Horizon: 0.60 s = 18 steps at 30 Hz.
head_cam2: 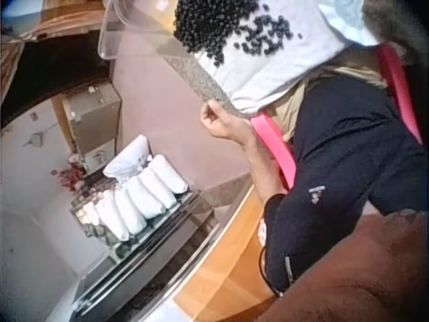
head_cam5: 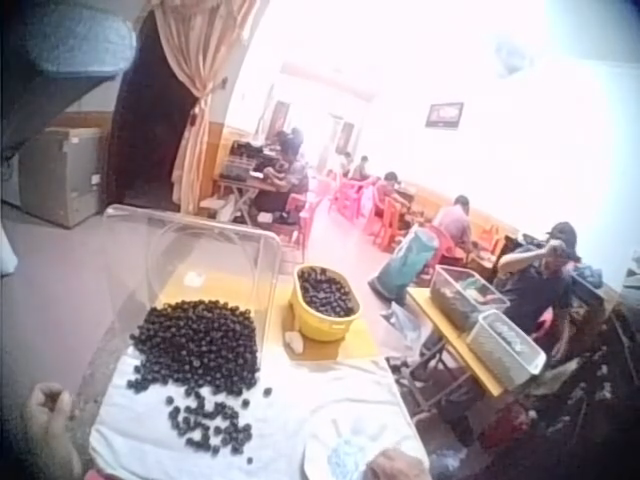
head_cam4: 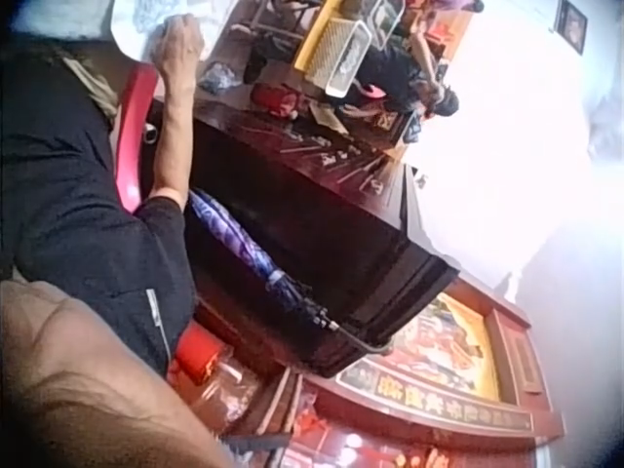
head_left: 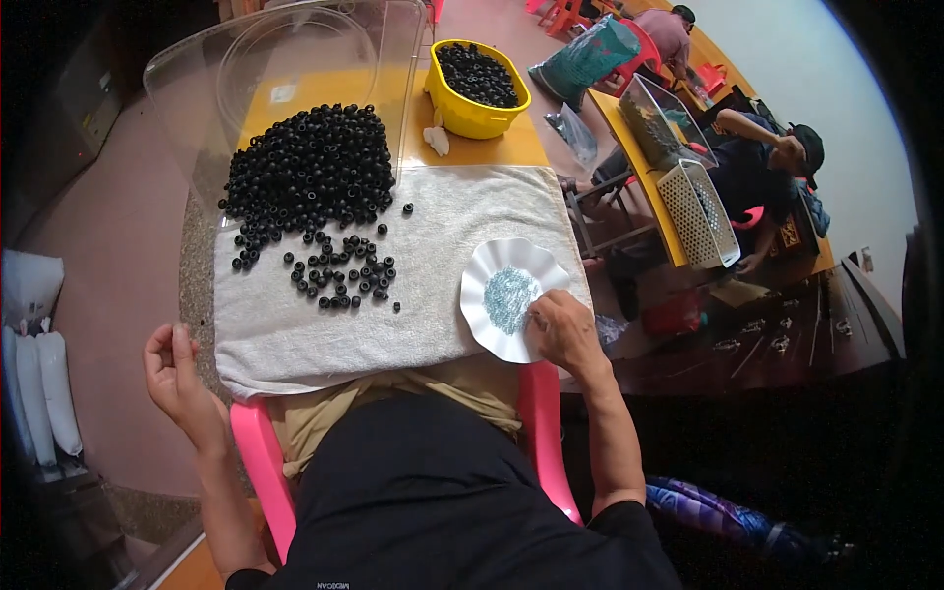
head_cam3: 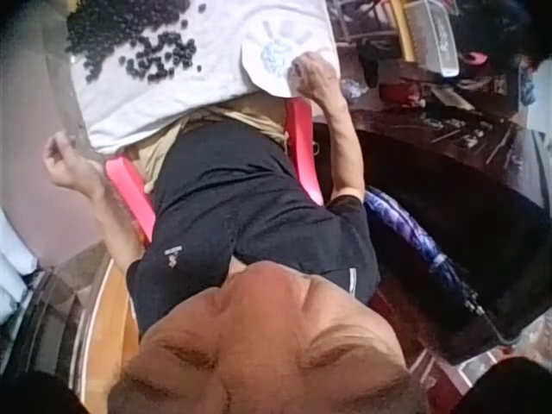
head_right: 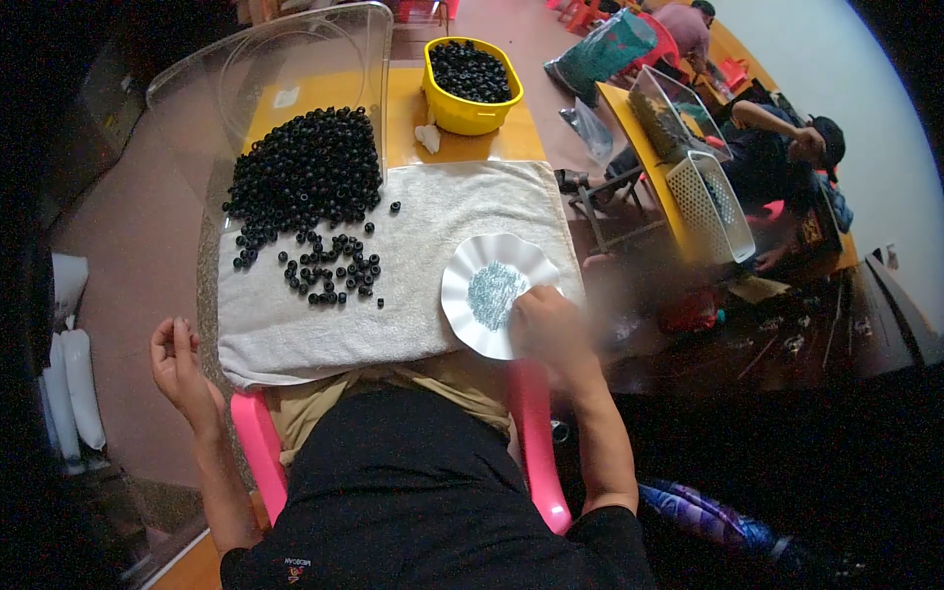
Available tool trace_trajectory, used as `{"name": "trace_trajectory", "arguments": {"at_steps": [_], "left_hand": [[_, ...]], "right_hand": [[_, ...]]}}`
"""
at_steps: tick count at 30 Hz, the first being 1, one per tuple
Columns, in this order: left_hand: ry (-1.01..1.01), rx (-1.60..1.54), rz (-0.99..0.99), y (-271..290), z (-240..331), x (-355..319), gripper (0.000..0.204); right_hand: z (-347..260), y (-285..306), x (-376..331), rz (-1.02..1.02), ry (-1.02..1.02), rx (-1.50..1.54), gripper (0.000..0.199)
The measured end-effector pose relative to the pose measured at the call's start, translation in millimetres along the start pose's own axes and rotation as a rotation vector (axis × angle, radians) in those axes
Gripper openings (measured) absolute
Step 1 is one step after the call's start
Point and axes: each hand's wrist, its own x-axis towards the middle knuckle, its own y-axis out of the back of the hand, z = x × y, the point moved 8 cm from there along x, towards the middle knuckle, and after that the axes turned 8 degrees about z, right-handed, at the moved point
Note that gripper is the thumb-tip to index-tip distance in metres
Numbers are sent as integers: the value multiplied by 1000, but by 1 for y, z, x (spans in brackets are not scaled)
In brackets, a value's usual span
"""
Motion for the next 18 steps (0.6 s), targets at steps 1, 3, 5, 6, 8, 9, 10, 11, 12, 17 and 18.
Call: {"name": "trace_trajectory", "arguments": {"at_steps": [1, 3, 5, 6, 8, 9, 10, 11, 12, 17, 18], "left_hand": [[0, 1, -2, -2, 4, -2, 14], [-48, -26, -32, -9, 15, -8, 13], [-34, -40, -51, -17, 20, -15, 12], [-23, -54, -68, -21, 22, -19, 11], [-22, -72, -86, -27, 23, -26, 11], [-23, -89, -102, -30, 24, -30, 10], [-24, -89, -97, -32, 24, -33, 10], [11, -120, -126, -36, 23, -37, 10], [45, -150, -154, -40, 23, -41, 9], [96, -172, -342, -68, 26, -70, 9], [175, -160, -407, -76, 22, -79, 9]], "right_hand": [[0, 0, -1, 0, -2, 1, 8], [-9, 5, -2, 56, 85, 24, 11], [-13, 7, -3, 42, 76, 35, 14], [-15, 8, -3, 29, 69, 48, 16], [-18, 9, -4, 21, 59, 51, 17], [-19, 8, -4, 13, 50, 56, 18], [-21, 8, -5, 13, 55, 57, 18], [-21, 8, -5, 17, 58, 45, 18], [-22, 8, -5, 22, 61, 34, 18], [-35, 16, -4, 58, 117, 85, 12], [-33, 18, -6, 93, 67, 188, 11]]}}
